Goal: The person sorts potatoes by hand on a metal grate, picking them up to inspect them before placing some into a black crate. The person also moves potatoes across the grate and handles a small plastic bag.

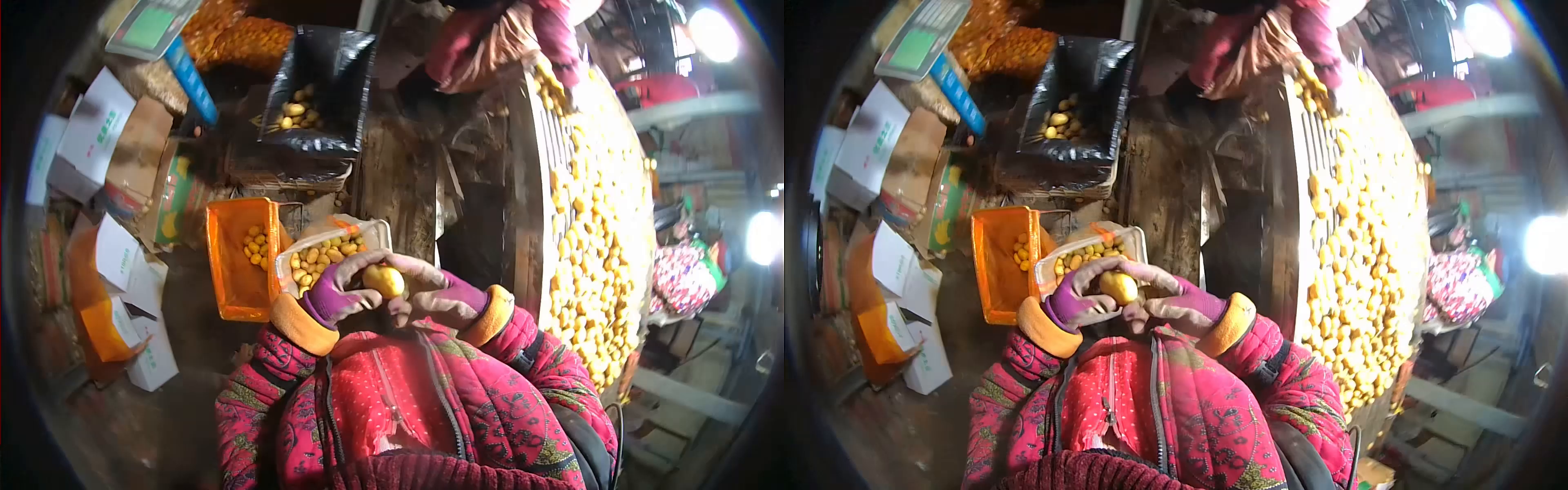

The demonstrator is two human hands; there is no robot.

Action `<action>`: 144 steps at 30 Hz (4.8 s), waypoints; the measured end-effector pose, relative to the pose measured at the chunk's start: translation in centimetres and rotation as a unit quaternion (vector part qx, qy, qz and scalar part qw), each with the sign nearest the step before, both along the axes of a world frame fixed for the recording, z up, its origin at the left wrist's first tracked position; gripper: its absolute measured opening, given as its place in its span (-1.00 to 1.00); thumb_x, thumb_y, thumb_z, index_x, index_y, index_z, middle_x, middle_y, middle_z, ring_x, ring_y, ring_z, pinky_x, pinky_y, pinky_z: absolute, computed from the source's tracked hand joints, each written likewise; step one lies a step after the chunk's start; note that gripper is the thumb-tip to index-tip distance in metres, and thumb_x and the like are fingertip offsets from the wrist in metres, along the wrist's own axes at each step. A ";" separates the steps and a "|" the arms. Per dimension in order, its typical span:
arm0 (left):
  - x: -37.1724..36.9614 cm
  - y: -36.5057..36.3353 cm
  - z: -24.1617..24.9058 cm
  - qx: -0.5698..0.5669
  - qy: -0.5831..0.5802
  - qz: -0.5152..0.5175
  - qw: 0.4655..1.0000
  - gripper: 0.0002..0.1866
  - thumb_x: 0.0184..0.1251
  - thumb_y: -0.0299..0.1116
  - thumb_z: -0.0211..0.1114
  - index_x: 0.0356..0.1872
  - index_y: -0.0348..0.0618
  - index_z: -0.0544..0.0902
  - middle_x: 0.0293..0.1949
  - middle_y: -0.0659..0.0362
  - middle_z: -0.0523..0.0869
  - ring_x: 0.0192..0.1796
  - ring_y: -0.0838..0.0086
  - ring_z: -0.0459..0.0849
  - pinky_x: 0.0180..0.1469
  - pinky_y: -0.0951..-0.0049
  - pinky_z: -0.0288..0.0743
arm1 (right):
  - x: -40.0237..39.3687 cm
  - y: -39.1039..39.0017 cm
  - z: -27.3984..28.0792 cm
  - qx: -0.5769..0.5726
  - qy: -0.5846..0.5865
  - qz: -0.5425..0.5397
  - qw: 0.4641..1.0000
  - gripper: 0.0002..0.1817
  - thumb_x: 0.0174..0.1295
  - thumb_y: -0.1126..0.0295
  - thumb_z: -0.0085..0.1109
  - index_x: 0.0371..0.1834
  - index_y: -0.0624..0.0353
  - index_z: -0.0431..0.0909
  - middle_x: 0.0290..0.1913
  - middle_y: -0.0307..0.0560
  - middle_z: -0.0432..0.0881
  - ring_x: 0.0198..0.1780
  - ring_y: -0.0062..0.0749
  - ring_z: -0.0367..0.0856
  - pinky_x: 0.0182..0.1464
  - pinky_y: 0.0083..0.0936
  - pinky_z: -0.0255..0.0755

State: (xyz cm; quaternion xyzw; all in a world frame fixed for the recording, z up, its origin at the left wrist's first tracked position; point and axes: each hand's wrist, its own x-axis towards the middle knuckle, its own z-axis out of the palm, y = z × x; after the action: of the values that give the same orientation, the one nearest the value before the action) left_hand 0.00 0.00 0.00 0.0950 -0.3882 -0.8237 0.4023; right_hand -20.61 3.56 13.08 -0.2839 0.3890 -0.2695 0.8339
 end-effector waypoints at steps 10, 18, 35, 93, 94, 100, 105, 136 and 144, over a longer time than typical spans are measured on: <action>-6.1 6.5 7.5 0.283 -0.035 -0.104 0.953 -0.28 0.39 0.22 0.12 0.31 -0.17 0.41 -0.27 0.07 0.72 -0.36 0.26 0.68 -0.33 0.25 0.51 | -14.6 17.5 -2.2 -0.173 0.268 -0.367 0.874 -0.41 0.28 0.40 0.25 0.39 0.20 0.36 0.17 0.00 0.59 0.20 -0.29 0.55 0.23 -0.34 0.41; -15.8 5.2 13.6 0.100 -0.206 -0.057 0.972 -0.27 0.22 -0.04 0.42 0.32 -0.21 0.39 -0.19 0.00 0.69 -0.31 0.32 0.73 -0.24 0.35 0.63 | -20.2 28.1 -5.2 -0.295 0.712 -0.196 0.606 -0.42 0.08 0.23 0.23 0.25 0.07 0.48 0.16 0.13 0.53 0.21 0.06 0.46 0.24 -0.11 0.33; -22.7 0.8 13.5 0.070 -0.185 -0.200 0.960 -0.19 0.07 -0.12 0.58 0.29 -0.27 0.41 -0.15 0.02 0.73 -0.22 0.32 0.76 -0.18 0.41 0.68 | -20.0 28.8 -5.3 -0.249 0.721 -0.173 0.623 -0.47 0.16 0.13 0.22 0.22 -0.04 0.50 0.31 0.02 0.46 0.30 0.01 0.40 0.32 -0.07 0.24; -31.1 -3.7 7.0 0.214 -0.288 -0.274 0.892 -0.69 0.44 -0.18 0.14 0.07 -0.11 0.51 -0.02 0.06 0.62 -0.22 0.37 0.63 -0.29 0.51 0.48 | -36.4 19.3 -3.5 -0.082 0.749 0.012 0.658 -0.31 0.07 0.41 0.23 0.34 -0.32 0.38 0.05 0.07 0.52 -0.02 0.03 0.62 -0.07 -0.12 0.53; -30.8 -3.7 7.2 0.216 -0.313 -0.261 0.887 -0.69 0.44 -0.18 0.14 0.06 -0.11 0.51 -0.03 0.06 0.62 -0.22 0.38 0.62 -0.30 0.51 0.48 | -36.2 19.5 -3.6 -0.096 0.767 0.034 0.634 -0.29 0.05 0.38 0.27 0.36 -0.27 0.35 0.01 0.06 0.54 -0.03 0.02 0.62 -0.09 -0.10 0.53; -30.8 -2.6 7.4 0.236 -0.299 -0.306 0.872 -0.72 0.44 -0.15 0.15 -0.02 -0.10 0.52 -0.15 0.13 0.61 -0.24 0.42 0.60 -0.31 0.52 0.49 | -35.8 17.6 -6.5 -0.083 0.822 -0.009 0.563 -0.46 0.09 0.33 0.24 0.22 -0.17 0.46 -0.12 0.01 0.60 -0.07 0.00 0.64 -0.17 -0.08 0.52; -32.5 -0.1 8.7 0.367 -0.323 -0.318 0.813 -0.64 0.36 -0.19 0.26 0.07 -0.14 0.52 -0.17 0.10 0.62 -0.23 0.33 0.63 -0.32 0.47 0.57 | -37.5 19.0 -5.3 -0.070 0.745 -0.137 0.649 -0.38 0.08 0.32 0.27 0.30 -0.12 0.44 0.03 0.08 0.63 0.05 -0.06 0.64 0.01 -0.23 0.54; -21.6 -7.5 6.5 0.399 -0.167 -0.128 0.892 -0.32 0.35 0.37 -0.01 0.14 0.00 0.54 0.13 -0.06 0.61 -0.18 0.07 0.67 -0.51 0.45 0.57 | -26.0 28.8 -6.9 -0.092 0.878 -0.173 0.437 -0.27 0.13 0.27 0.26 0.43 0.16 0.31 0.48 0.23 0.23 0.53 0.35 0.00 0.52 0.15 -0.12; -0.6 -26.4 -5.0 0.273 -0.492 0.198 0.803 -0.57 0.44 0.00 0.13 0.23 0.10 0.48 0.10 0.20 0.60 0.07 0.31 0.61 0.04 0.31 0.55 | -25.3 28.1 -6.9 -0.076 0.879 -0.155 0.445 -0.20 0.10 0.14 0.25 0.45 0.13 0.26 0.49 0.24 0.18 0.55 0.32 -0.04 0.55 0.11 -0.19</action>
State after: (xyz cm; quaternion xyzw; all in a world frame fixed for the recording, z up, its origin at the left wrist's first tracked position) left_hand -0.58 -26.45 -4.98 0.6682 -0.2660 -0.6406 0.2691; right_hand -45.90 31.68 6.22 -0.3661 0.9295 -0.0288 -0.0342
